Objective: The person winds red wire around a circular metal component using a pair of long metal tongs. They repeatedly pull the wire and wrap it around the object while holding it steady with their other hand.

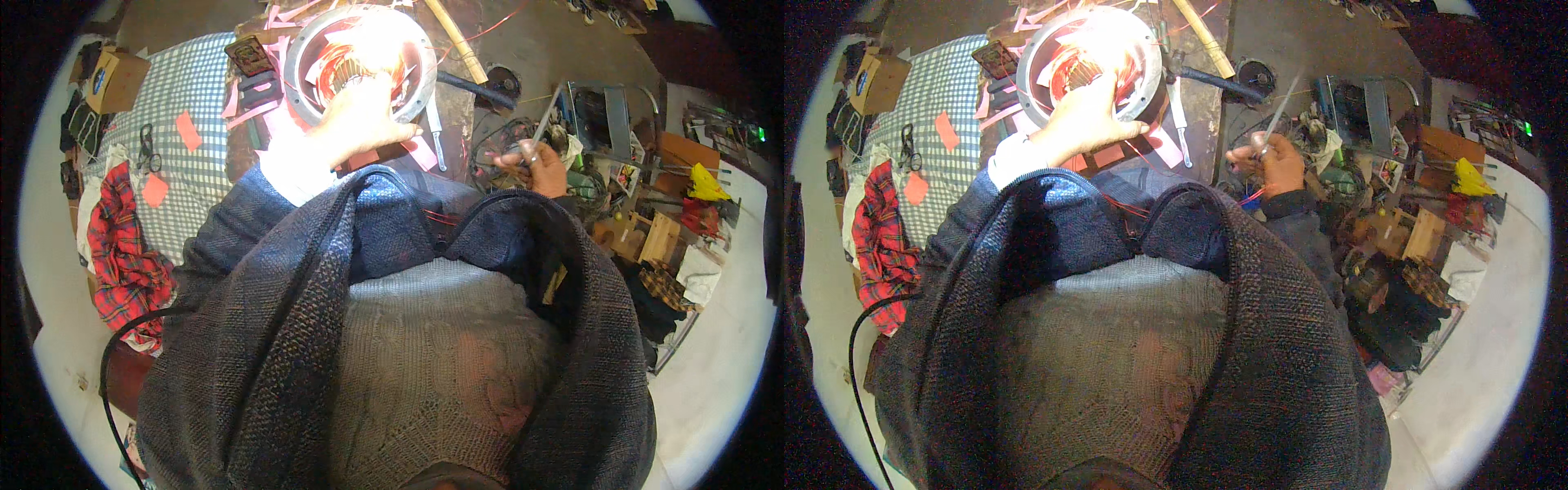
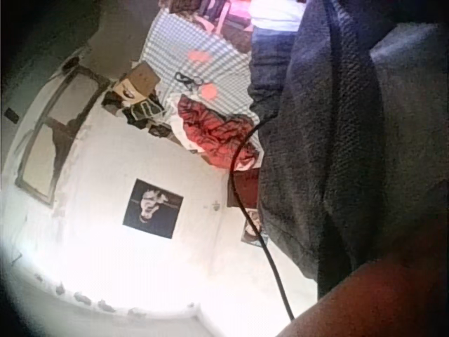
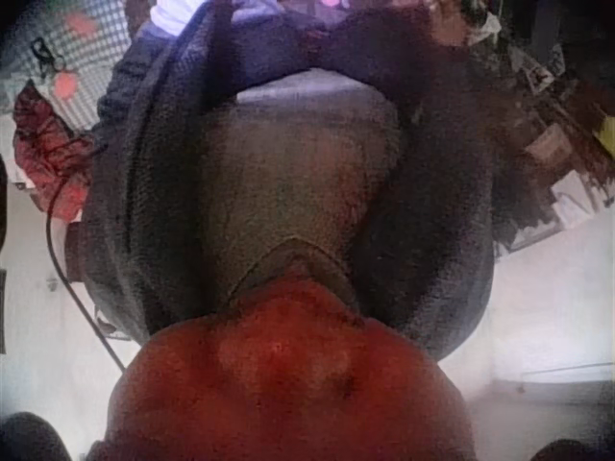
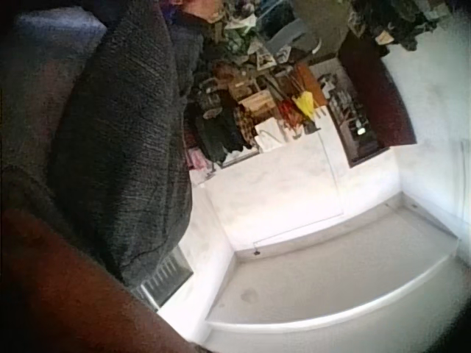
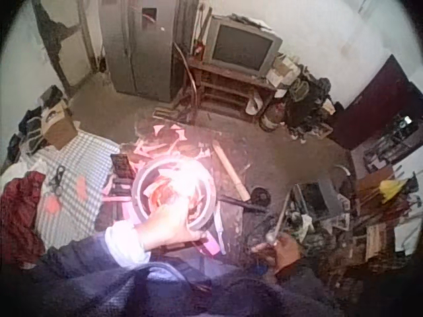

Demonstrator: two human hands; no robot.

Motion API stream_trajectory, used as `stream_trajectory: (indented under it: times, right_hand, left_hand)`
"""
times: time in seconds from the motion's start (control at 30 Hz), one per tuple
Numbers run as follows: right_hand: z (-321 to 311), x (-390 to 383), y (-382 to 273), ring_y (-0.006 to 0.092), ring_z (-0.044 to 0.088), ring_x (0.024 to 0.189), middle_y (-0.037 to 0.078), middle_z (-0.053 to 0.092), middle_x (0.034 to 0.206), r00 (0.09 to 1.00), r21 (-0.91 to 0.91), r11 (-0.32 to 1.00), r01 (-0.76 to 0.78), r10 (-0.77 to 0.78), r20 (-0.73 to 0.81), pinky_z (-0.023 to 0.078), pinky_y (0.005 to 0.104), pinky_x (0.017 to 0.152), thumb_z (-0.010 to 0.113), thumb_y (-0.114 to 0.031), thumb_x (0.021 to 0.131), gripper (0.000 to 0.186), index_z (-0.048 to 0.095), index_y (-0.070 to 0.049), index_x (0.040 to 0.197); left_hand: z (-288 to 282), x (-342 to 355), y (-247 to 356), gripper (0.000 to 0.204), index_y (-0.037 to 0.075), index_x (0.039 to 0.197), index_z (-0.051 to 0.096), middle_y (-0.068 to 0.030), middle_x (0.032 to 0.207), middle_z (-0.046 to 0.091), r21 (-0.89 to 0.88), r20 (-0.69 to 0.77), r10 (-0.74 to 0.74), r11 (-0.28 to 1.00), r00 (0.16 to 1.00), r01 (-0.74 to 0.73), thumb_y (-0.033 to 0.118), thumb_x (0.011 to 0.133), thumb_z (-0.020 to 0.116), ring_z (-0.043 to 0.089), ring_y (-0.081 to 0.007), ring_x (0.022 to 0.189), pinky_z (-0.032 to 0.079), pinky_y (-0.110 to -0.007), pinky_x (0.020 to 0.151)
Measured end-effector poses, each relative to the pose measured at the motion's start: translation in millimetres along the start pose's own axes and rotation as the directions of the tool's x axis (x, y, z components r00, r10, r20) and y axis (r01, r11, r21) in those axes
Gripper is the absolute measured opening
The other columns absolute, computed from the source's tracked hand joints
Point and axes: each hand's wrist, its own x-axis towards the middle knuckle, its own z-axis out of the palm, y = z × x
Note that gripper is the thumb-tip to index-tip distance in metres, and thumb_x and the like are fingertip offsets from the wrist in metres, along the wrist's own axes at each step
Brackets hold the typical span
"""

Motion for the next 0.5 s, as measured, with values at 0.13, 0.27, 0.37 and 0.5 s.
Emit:
stream_trajectory:
  times: [0.13, 0.27, 0.37, 0.5]
  right_hand:
    - [1, -2, -23, 0.0408, 0.068, 0.117, 0.03, 0.069, 0.116, 0.974, 0.177, 0.974, 0.142, -0.169, 0.151, 0.056, 0.0491, 0.101, 0.055, -0.022, 0.107, 0.031, 0.051, 0.003, 0.125]
    - [-9, 4, -35, 0.0455, 0.064, 0.121, 0.032, 0.067, 0.121, 0.943, 0.24, 0.97, 0.031, -0.108, 0.314, 0.051, 0.052, 0.107, 0.05, -0.025, 0.107, 0.038, 0.049, 0.005, 0.131]
    - [-26, 13, -32, 0.042, 0.065, 0.121, 0.028, 0.068, 0.117, 0.891, 0.317, 0.947, -0.053, -0.099, 0.443, 0.05, 0.0513, 0.108, 0.052, -0.025, 0.106, 0.039, 0.05, 0.004, 0.131]
    - [-47, 18, -28, 0.0363, 0.066, 0.12, 0.022, 0.071, 0.112, 0.842, 0.236, 0.972, 0.019, -0.143, 0.52, 0.049, 0.0473, 0.108, 0.056, -0.025, 0.104, 0.039, 0.052, 0.003, 0.131]
  left_hand:
    - [-4, -3, 8, 0.103, -0.006, 0.146, 0.043, -0.0296, 0.115, 0.069, -0.03, 0.04, -0.076, 0.997, 0.996, 0.077, 0.055, 0.073, 0.083, 0.068, -0.042, 0.112, 0.053, -0.047, 0.097]
    - [-3, -8, 15, 0.109, -0.004, 0.152, 0.04, -0.0254, 0.109, 0.07, -0.062, -0.092, -0.041, 0.997, 0.995, 0.035, 0.052, 0.069, 0.085, 0.07, -0.0386, 0.105, 0.054, -0.044, 0.093]
    - [1, -7, 14, 0.106, 0.0, 0.152, 0.041, -0.0273, 0.116, 0.069, -0.123, -0.04, -0.099, 0.988, 0.994, 0.093, 0.047, 0.069, 0.087, 0.069, -0.0404, 0.11, 0.053, -0.045, 0.097]
    - [10, -1, 6, 0.101, 0.001, 0.149, 0.043, -0.0285, 0.12, 0.068, -0.033, -0.166, 0.002, 0.999, 0.986, -0.008, 0.045, 0.07, 0.087, 0.067, -0.042, 0.114, 0.051, -0.045, 0.099]
